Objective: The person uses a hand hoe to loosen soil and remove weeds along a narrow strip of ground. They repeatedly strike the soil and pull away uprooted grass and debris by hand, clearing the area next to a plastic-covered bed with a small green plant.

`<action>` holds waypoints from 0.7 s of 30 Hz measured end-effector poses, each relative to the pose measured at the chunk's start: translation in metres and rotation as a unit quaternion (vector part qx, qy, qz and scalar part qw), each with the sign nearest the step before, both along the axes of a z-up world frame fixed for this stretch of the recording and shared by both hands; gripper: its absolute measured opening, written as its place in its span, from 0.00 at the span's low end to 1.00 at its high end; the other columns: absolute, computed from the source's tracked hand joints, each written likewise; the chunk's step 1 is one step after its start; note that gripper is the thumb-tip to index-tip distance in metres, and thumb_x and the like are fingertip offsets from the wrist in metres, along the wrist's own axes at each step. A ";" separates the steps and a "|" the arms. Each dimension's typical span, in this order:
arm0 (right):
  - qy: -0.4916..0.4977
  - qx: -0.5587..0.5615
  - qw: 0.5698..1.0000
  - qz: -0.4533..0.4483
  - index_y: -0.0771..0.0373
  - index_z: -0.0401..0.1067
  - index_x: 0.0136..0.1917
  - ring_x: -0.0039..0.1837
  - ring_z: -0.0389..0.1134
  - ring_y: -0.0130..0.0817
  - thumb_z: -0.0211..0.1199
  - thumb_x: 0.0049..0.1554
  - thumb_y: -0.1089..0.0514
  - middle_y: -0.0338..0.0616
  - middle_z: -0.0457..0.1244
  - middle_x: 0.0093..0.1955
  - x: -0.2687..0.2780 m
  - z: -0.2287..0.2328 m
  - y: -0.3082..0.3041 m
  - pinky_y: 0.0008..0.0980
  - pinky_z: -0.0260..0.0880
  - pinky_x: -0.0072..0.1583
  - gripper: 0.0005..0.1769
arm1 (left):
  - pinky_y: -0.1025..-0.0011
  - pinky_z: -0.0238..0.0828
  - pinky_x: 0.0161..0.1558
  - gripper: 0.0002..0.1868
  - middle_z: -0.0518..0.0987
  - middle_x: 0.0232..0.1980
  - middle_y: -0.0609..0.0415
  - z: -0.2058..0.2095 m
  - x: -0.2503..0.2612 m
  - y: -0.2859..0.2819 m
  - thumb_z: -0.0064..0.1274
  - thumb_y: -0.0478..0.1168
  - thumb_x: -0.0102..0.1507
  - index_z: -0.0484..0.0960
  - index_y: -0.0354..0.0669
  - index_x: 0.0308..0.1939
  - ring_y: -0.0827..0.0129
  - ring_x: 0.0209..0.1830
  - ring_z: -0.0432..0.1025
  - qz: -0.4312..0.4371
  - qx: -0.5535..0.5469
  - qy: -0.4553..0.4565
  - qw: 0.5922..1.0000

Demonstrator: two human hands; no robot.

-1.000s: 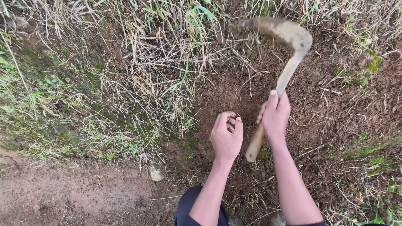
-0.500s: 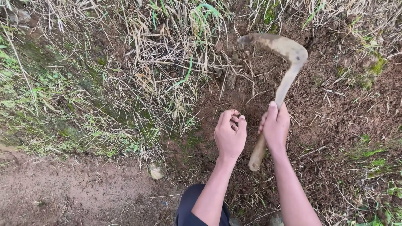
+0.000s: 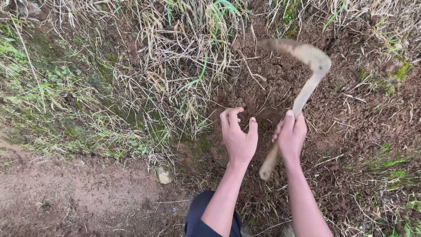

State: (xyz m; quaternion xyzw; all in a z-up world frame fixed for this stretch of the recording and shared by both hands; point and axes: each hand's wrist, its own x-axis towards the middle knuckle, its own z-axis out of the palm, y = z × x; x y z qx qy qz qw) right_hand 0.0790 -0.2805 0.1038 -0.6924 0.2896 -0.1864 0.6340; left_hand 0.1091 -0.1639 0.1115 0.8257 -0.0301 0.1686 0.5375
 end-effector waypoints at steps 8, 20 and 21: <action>0.059 -0.056 0.992 0.099 0.68 0.65 0.49 0.22 0.58 0.27 0.44 0.69 0.60 0.39 0.56 0.23 0.009 0.012 0.021 0.24 0.61 0.24 0.12 | 0.52 0.68 0.47 0.17 0.71 0.54 0.49 0.010 0.001 0.004 0.59 0.38 0.54 0.75 0.47 0.46 0.51 0.47 0.72 0.021 0.018 -0.024 0.999; 0.030 -0.036 0.999 0.009 0.65 0.63 0.52 0.23 0.57 0.26 0.41 0.71 0.61 0.37 0.55 0.24 -0.012 0.006 -0.026 0.22 0.61 0.25 0.10 | 0.52 0.62 0.53 0.17 0.69 0.55 0.48 -0.001 0.005 0.000 0.58 0.38 0.55 0.74 0.48 0.48 0.48 0.54 0.68 0.016 0.005 0.000 1.000; 0.012 -0.025 1.000 0.006 0.64 0.62 0.52 0.23 0.57 0.24 0.41 0.71 0.61 0.36 0.55 0.24 -0.006 0.008 -0.029 0.20 0.61 0.25 0.09 | 0.51 0.60 0.54 0.18 0.68 0.56 0.48 -0.003 0.006 0.001 0.58 0.39 0.55 0.74 0.49 0.48 0.48 0.56 0.67 0.015 0.011 0.008 1.000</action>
